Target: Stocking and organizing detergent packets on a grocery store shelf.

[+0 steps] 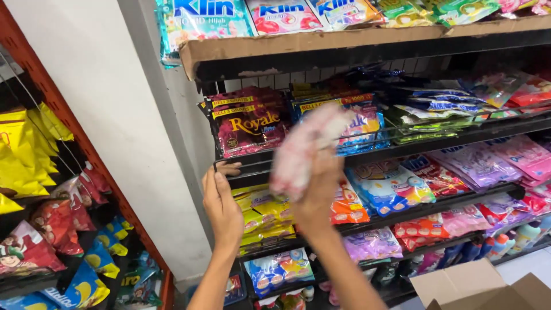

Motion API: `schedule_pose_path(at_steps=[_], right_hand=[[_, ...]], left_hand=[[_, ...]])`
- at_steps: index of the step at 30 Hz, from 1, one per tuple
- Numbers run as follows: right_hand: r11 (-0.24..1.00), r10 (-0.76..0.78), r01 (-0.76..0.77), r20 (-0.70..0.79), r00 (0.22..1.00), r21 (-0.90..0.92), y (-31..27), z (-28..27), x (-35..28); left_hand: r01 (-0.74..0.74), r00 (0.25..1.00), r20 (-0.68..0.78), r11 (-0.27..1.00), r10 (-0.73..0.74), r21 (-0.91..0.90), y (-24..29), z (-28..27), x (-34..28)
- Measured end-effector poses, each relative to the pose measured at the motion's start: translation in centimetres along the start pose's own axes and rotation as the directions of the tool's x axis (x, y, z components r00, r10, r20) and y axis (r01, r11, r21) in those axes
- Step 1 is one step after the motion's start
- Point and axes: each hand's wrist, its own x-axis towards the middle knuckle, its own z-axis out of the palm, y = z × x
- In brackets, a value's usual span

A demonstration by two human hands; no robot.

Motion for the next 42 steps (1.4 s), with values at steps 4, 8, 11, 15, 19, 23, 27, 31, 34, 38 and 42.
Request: schedule_pose_path(at_steps=[4, 8, 11, 15, 19, 23, 27, 31, 34, 38, 42], right_hand=[[0.983, -0.172, 0.159, 0.178, 0.969, 0.088, -5.1, 0.7, 1.1], [0.955, -0.296, 0.286, 0.322, 0.899, 0.079, -2.7, -1.2, 3.1], [0.942, -0.334, 0.326, 0.308, 0.891, 0.078, 3.0, -3.9, 2.6], [0.992, -0.128, 0.127, 0.197, 0.972, 0.016, 11.2, -8.8, 1.2], [0.998, 0.048, -0.044, 0.088, 0.995, -0.047, 9.7, -8.4, 0.1], [0.996, 0.082, -0.083, 0.039, 0.996, 0.035, 4.0, -3.8, -1.4], [0.995, -0.08, 0.06, 0.263, 0.961, 0.081, -2.6, 2.7, -4.4], [0.98, -0.171, 0.119, 0.36, 0.917, 0.161, -6.0, 0.6, -1.0], [0.945, -0.285, 0.202, 0.351, 0.892, 0.257, -2.0, -0.7, -0.1], [0.973, -0.196, 0.155, 0.26, 0.945, 0.171, 5.7, -5.0, -1.7], [0.995, 0.091, -0.094, 0.056, 0.994, 0.041, 7.1, -7.4, -0.8]], left_hand=[[0.042, 0.999, -0.015, 0.999, -0.042, -0.028, -2.5, -0.5, -0.5], [0.014, 0.998, 0.066, 0.997, -0.009, -0.074, -0.9, -1.6, 0.2], [0.023, 0.991, 0.13, 0.994, -0.009, -0.105, -0.2, -2.1, 0.4], [-0.006, 0.99, 0.139, 0.993, 0.023, -0.117, -0.3, -1.8, 0.3], [-0.019, 0.996, 0.089, 0.995, 0.027, -0.095, -0.4, -0.7, -0.3], [-0.013, 0.999, 0.044, 0.994, 0.017, -0.109, -0.4, -0.4, -0.4], [0.036, 0.999, 0.024, 0.983, -0.032, -0.18, -4.0, 0.0, -1.4], [0.174, 0.985, 0.05, 0.92, -0.168, -0.351, -4.9, -0.7, -1.6], [0.167, 0.986, 0.07, 0.936, -0.153, -0.31, -4.2, -1.4, -0.5], [0.051, 0.993, 0.109, 0.984, -0.033, -0.17, -1.9, -1.8, -0.6], [0.03, 0.996, 0.094, 0.98, -0.011, -0.198, -1.3, -0.6, -0.8]])
